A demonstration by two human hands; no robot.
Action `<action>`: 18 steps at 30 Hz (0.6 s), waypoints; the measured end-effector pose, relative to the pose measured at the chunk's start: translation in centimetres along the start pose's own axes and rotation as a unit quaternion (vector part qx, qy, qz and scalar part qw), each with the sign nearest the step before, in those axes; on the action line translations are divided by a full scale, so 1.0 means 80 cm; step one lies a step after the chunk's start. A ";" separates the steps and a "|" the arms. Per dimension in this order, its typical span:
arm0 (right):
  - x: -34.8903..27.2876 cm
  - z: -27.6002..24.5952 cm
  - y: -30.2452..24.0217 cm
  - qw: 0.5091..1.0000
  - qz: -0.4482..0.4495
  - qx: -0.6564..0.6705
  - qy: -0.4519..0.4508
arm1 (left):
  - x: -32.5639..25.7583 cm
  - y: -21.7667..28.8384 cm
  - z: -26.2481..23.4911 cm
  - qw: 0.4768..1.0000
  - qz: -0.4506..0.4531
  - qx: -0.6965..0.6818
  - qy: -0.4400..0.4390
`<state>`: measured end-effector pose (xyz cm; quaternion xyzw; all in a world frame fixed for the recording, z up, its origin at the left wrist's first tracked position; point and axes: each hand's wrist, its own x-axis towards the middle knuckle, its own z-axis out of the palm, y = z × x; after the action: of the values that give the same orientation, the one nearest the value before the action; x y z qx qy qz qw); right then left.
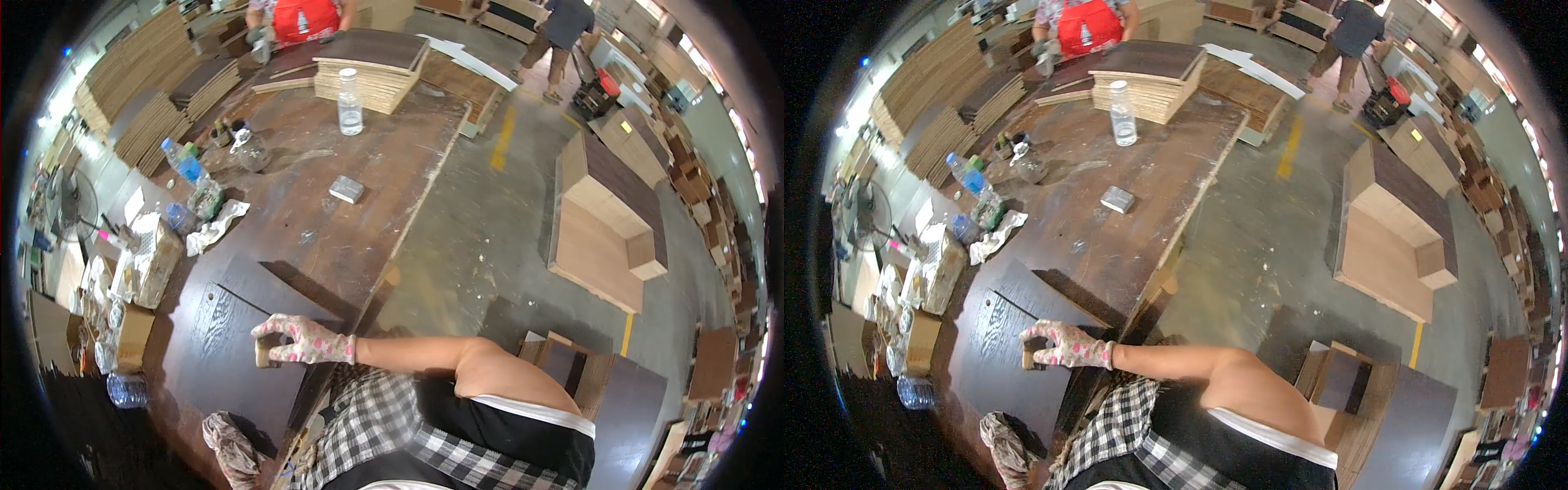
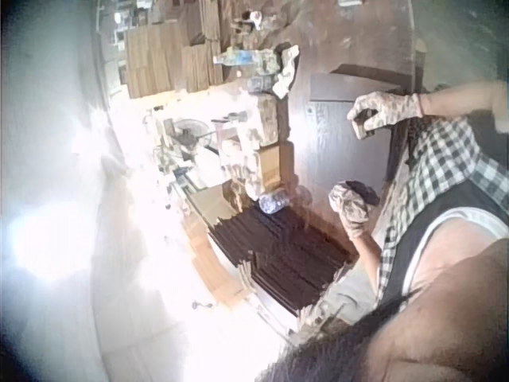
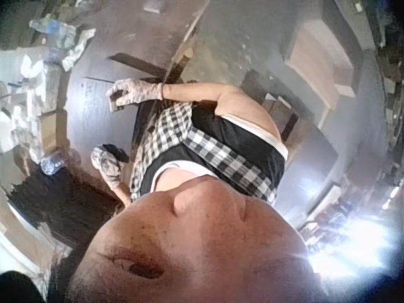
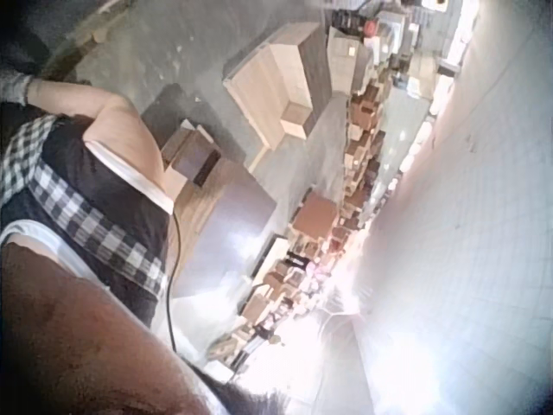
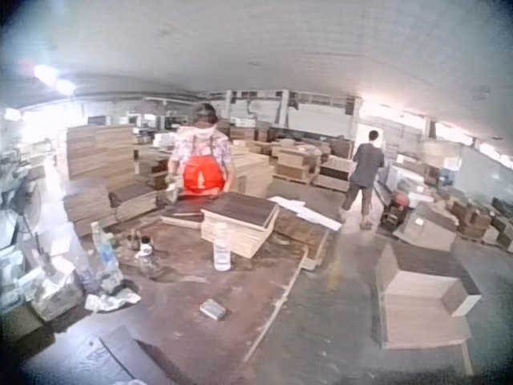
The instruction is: The person wipes several dark wood panels with a cloth and a block by hand, cleaning both sides of each panel before moving them to a stack on the workbench.
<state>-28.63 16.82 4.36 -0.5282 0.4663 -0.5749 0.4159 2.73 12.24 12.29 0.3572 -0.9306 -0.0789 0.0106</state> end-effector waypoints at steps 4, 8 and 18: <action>0.013 -0.009 0.005 0.994 0.028 0.102 -0.019 | -0.054 -0.092 0.135 0.971 -0.060 -0.218 0.082; 0.038 0.007 -0.020 0.976 0.140 0.166 -0.025 | -0.073 -0.056 0.135 0.675 -0.252 -0.668 0.185; 0.118 0.046 -0.043 0.919 -0.038 0.392 0.010 | -0.165 -0.095 0.030 0.637 -0.245 -0.531 0.502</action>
<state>-25.84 8.07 9.82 -0.3344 0.1872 -0.7319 0.5634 17.43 15.79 9.25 0.4892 -0.4583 -0.3682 0.6442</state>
